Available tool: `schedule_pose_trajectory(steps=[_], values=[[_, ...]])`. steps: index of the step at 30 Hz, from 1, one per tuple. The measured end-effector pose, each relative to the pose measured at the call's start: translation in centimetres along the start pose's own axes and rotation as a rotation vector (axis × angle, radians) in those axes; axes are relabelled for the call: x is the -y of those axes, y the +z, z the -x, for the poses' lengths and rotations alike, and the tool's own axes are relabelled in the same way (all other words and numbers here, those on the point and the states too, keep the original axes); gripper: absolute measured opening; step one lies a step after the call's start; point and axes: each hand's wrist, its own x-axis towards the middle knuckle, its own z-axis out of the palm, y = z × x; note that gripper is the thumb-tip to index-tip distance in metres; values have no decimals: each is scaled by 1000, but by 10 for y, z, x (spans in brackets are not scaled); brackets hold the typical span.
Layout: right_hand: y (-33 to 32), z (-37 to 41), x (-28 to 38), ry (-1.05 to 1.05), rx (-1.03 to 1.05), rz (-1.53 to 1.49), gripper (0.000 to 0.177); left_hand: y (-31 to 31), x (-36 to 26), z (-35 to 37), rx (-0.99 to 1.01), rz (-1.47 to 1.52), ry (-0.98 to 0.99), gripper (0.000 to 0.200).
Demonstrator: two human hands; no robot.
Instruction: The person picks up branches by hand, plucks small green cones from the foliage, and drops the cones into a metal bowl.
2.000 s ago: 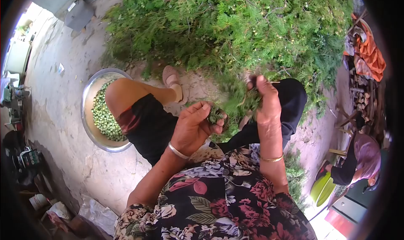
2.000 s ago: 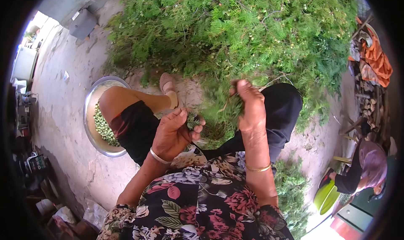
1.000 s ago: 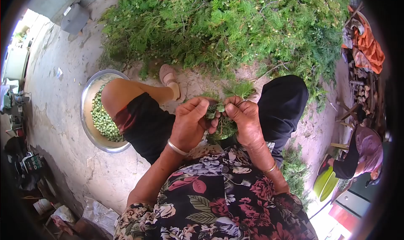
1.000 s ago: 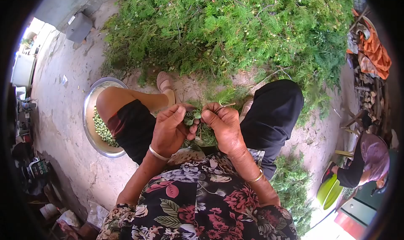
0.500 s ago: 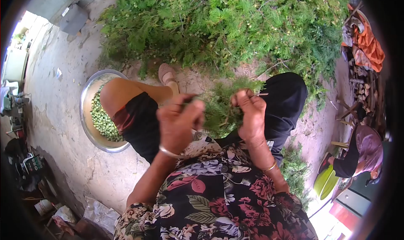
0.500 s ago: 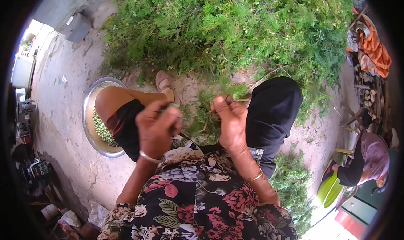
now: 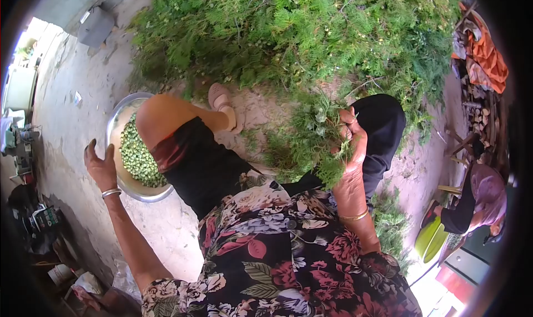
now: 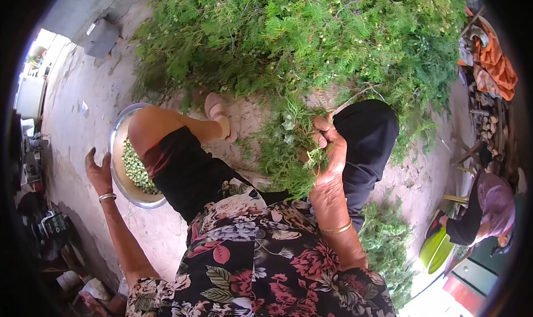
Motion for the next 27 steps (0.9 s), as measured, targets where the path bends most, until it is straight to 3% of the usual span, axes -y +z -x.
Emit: schedule_pose_trajectory(steps=[1, 3, 5, 7, 9, 11, 13, 15, 17, 21, 23, 27], values=[[-1, 1, 1, -3, 23, 21, 22, 4, 3, -1, 2, 6, 6, 39], [-2, 4, 0, -7, 40, 46, 22, -2, -16, -5, -71, 57, -247, 33], [-1, 4, -5, -67, -122, -50, 13, -4, -46, -7, -163, 56, -225, 25], [2, 6, -11, -56, -124, -52, 6, -8, -82, -8, -203, 573, -384, 18], [6, 5, -15, -19, -129, -55, 16, -36, -157, -3, -13, 948, -262, 13], [8, 2, -19, 13, -111, -82, 10, -60, -217, 9, 277, 1108, -353, 11], [8, 1, -24, 41, -5, -121, 4, -65, -252, 21, 365, 946, 119, 13], [11, 0, -25, 104, 54, -128, 8, -52, -278, 32, 403, 1142, 297, 16], [17, 1, -26, 166, 112, -133, 13, -50, -296, 41, 688, 1247, 167, 19], [19, 5, -28, 169, 40, -117, 24, -34, -306, 55, 766, 1348, 128, 22], [18, 5, -28, 191, 90, -101, 25, -37, -307, 56, 1008, 1461, -186, 24], [14, 4, -29, 199, 112, -106, 25, -30, -304, 64, 993, 1471, -87, 23]])
